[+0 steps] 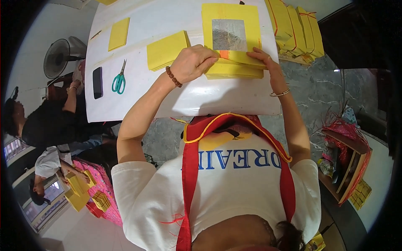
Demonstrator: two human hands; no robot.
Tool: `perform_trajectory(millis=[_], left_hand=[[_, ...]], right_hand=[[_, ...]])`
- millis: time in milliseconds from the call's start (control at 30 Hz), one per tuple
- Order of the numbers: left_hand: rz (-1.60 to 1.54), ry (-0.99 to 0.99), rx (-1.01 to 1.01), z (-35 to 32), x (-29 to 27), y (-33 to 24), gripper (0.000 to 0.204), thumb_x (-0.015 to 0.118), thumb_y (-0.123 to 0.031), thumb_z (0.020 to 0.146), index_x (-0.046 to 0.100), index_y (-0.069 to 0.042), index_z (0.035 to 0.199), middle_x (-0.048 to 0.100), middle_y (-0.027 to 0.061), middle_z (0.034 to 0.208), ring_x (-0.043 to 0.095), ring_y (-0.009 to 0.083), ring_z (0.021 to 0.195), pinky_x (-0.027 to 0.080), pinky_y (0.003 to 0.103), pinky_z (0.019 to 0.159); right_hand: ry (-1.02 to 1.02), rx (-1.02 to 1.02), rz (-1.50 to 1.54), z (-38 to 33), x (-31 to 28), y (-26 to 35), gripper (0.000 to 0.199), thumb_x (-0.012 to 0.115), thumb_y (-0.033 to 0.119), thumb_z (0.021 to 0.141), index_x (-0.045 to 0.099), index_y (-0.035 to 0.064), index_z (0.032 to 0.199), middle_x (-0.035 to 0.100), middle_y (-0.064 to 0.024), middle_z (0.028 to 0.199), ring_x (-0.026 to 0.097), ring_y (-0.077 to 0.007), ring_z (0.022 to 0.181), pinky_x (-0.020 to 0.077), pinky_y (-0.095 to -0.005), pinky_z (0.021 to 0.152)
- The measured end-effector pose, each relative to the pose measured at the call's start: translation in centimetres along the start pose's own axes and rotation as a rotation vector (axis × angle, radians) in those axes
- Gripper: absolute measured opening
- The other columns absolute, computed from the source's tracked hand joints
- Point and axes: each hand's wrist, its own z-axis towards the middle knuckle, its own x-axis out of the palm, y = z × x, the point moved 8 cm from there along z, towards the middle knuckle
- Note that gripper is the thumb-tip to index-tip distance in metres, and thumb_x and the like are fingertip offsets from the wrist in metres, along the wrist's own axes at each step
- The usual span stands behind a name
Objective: Stacking and organizing sheets of yellow paper into bundles on a workbench.
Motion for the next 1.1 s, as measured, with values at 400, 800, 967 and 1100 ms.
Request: perform_trajectory(millis=[400,800,967,1100], left_hand=[[-0.233,0.158,-0.3,0.3,0.9,2.1,0.02,0.056,-0.019,0.082,0.064,-0.001,0.085,0.064,0.0068,0.075,0.055,0.0124,0.062,0.044,0.026,0.057],[-0.523,0.165,-0.48,0.3,2.0,4.1,0.019,0.06,-0.019,0.078,0.066,-0.001,0.081,0.059,0.0001,0.064,0.051,0.0067,0.06,0.042,0.023,0.056],[-0.502,0.226,-0.45,0.4,2.2,4.2,0.018,0.058,-0.015,0.083,0.064,0.001,0.083,0.06,-0.0015,0.07,0.052,0.0048,0.068,0.042,0.021,0.063],[-0.502,0.248,-0.449,0.4,2.3,4.2,0.018,0.058,-0.016,0.083,0.064,0.002,0.084,0.06,-0.0017,0.071,0.053,0.0049,0.069,0.043,0.022,0.065]], right_hand=[[-0.015,0.019,0.026,0.0,-0.1,0.2,0.05,0.029,0.037,0.098,0.059,0.0014,0.116,0.045,-0.0187,0.132,0.038,-0.0261,0.126,0.0227,-0.0351,0.107],[0.089,-0.029,0.01,0.2,-0.4,0.0,0.05,0.064,0.025,0.081,0.051,0.0064,0.126,0.054,-0.0068,0.126,0.044,-0.0196,0.123,0.0283,-0.0332,0.105],[0.087,-0.03,-0.015,0.2,-0.2,0.4,0.059,0.073,0.016,0.072,0.051,0.008,0.126,0.054,-0.0063,0.126,0.045,-0.0185,0.122,0.0299,-0.0332,0.105],[0.104,0.003,0.002,0.2,-0.5,0.3,0.061,0.074,0.014,0.07,0.051,0.0083,0.126,0.054,-0.0056,0.127,0.046,-0.0184,0.121,0.0301,-0.0339,0.105]])
